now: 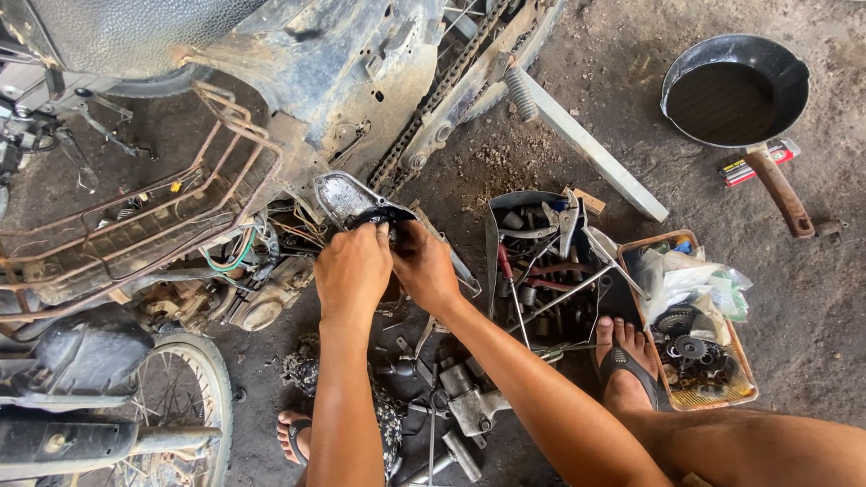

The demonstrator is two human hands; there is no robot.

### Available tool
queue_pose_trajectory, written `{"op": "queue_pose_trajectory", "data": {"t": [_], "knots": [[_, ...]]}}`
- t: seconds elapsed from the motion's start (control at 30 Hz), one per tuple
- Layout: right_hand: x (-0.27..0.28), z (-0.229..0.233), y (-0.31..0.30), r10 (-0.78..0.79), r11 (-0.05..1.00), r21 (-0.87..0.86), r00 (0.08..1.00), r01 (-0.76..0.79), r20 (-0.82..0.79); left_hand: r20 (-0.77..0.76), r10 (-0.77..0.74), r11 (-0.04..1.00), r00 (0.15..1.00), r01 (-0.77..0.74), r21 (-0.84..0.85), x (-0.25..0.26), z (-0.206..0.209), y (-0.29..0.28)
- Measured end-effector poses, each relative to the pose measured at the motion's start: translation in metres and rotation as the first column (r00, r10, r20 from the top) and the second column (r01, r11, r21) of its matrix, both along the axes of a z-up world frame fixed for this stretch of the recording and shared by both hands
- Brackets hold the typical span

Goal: The person is sitting on the ground and working on a disassembled motorcycle engine. They use a screwdriver to adjust internal components and a pair of pliers to manipulate parts within the engine casing.

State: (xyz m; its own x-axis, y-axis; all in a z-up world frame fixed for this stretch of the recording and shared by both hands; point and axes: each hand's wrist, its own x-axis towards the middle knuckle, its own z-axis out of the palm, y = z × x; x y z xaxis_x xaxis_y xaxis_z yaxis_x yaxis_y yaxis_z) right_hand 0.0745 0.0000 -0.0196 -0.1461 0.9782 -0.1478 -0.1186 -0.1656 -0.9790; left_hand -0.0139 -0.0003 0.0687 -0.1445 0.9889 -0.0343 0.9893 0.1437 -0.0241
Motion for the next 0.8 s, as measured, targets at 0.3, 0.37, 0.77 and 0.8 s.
{"op": "queue_pose_trajectory", "data": {"t": [0.3,0.37,0.77,0.8], "knots": [[-0.002,-0.006,0.001,-0.029,0.996,0.081,0.998,0.024,0.059,0.045,-0.013,1.0,0.999,0.013,0.001,0.005,0.01,0.0],[0.001,0.003,0.002,0.003,1.0,0.005,0.999,-0.004,0.036,0.049,-0.026,1.0,0.998,0.025,0.003,0.001,0.008,0.001],[0.005,0.009,0.003,0.025,1.0,-0.014,0.998,-0.024,0.063,0.253,0.003,0.959,0.968,-0.075,0.273,-0.016,0.015,0.002],[0.004,0.009,0.004,0.053,0.996,-0.072,0.994,-0.046,0.1,0.315,-0.084,0.901,0.945,-0.063,0.429,-0.026,0.011,0.001]]}}
